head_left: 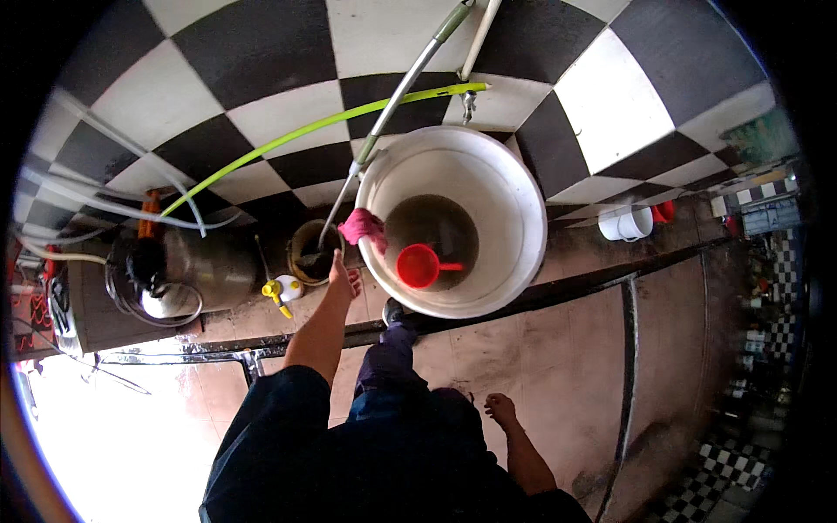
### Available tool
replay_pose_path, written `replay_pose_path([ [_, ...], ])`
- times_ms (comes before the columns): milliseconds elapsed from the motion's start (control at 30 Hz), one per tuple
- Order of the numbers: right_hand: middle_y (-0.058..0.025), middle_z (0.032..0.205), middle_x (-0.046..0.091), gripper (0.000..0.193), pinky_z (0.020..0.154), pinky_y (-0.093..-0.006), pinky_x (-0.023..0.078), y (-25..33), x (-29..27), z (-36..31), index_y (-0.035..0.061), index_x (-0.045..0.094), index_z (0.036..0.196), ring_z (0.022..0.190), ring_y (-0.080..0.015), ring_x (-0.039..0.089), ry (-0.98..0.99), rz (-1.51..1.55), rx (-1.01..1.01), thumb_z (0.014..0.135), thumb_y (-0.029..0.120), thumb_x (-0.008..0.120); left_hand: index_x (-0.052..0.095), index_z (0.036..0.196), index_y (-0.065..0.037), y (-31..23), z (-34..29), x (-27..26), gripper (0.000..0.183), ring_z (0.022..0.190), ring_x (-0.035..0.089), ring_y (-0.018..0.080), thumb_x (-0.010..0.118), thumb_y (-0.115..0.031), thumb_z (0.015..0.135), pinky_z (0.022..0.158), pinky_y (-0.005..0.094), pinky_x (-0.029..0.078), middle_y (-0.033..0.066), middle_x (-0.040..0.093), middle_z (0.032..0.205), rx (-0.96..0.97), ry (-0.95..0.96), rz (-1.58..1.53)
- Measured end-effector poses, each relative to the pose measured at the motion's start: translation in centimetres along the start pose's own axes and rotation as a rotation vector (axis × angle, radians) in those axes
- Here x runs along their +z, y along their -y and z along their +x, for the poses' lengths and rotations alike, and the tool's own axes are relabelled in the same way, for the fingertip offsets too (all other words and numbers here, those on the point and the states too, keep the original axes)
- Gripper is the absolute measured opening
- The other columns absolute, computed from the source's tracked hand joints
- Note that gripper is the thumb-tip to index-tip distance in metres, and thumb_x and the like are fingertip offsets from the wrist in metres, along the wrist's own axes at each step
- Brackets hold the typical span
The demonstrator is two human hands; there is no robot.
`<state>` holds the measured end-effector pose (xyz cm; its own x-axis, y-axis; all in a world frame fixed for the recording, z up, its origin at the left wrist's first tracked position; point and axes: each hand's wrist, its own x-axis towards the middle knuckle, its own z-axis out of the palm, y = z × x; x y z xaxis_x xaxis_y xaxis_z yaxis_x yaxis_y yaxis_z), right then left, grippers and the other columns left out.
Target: The person washes and wrings out a cloth under running water over a bucket. The person then wipes down the trunk edge, door frames, door panels, and interior surfaces of a car with the cloth.
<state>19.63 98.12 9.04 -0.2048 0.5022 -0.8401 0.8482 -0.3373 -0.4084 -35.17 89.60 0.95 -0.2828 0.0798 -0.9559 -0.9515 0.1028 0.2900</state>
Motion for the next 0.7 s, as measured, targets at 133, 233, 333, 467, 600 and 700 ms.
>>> replay_pose_path([
  [133, -0.0104, 0.088, 0.065, 0.036, 0.059, -0.0301, 0.051, 2.2, -5.3, 3.3, 0.0038, 0.057, 0.112, 0.07, -0.0167, 0.063, -0.086, 0.418, -0.088, 0.092, 0.033, 0.056, 0.057, 0.081, -0.008, -4.5, 3.2, 6.6, 0.078, 0.052, 0.042, 0.02, 0.05, -0.084, 0.063, 0.047, 0.0366, 0.033, 0.0033, 0.045, 0.06, -0.153, 0.006, 0.008],
  [233, -0.0094, 0.086, 0.064, 0.033, 0.059, -0.0293, 0.051, 9.6, -7.1, 5.6, 0.004, 0.057, 0.111, 0.069, -0.0158, 0.063, -0.126, 0.252, -0.167, 0.092, 0.031, 0.055, 0.06, 0.078, -0.011, -6.2, 5.9, 6.8, 0.058, 0.053, 0.048, 0.02, 0.056, -0.068, 0.072, 0.048, 0.0386, 0.037, 0.0039, 0.05, 0.06, -0.099, -0.017, -0.111],
  [333, -0.0078, 0.083, 0.064, 0.029, 0.06, -0.0262, 0.051, 16.4, -8.3, 9.0, 0.0046, 0.057, 0.11, 0.07, -0.0138, 0.063, -0.126, -0.02, -0.358, 0.093, 0.028, 0.055, 0.064, 0.078, -0.005, -6.9, 6.9, 7.0, 0.037, 0.062, 0.059, 0.0219, 0.062, -0.042, 0.083, 0.059, 0.0407, 0.048, 0.0092, 0.063, 0.073, 0.165, -0.173, -0.212],
  [467, -0.0021, 0.089, 0.062, 0.025, 0.066, -0.0229, 0.05, 24.6, -10.8, 14.1, 0.0048, 0.057, 0.112, 0.078, -0.0096, 0.06, 0.013, 0.243, -0.479, 0.093, 0.02, 0.058, 0.057, 0.104, -0.003, -5.2, 0.8, 11.2, 0.019, 0.068, 0.057, 0.0141, 0.052, -0.015, 0.09, 0.056, 0.0293, 0.047, 0.0034, 0.056, 0.076, 0.804, 0.035, 0.134],
  [600, -0.0067, 0.095, 0.064, 0.031, 0.072, -0.025, 0.053, 40.4, -11.0, 18.1, 0.0015, 0.053, 0.118, 0.082, -0.0134, 0.063, 0.021, 0.134, -0.673, 0.095, 0.022, 0.053, 0.051, 0.105, -0.001, -7.0, -8.9, 14.7, 0.019, 0.073, 0.049, 0.0109, 0.049, -0.014, 0.091, 0.067, 0.0258, 0.042, 0.0011, 0.053, 0.085, 1.004, 0.478, 0.335],
  [700, -0.0114, 0.101, 0.063, 0.044, 0.073, -0.0321, 0.052, 51.5, -11.5, 22.5, 0.0023, 0.052, 0.119, 0.086, -0.0191, 0.063, -0.294, 0.04, -1.041, 0.09, 0.035, 0.059, 0.05, 0.101, 0.0, -8.6, -11.9, 20.2, 0.018, 0.077, 0.047, 0.0099, 0.047, -0.015, 0.092, 0.068, 0.0247, 0.041, 0.0016, 0.049, 0.084, 1.107, 0.544, 0.433],
])
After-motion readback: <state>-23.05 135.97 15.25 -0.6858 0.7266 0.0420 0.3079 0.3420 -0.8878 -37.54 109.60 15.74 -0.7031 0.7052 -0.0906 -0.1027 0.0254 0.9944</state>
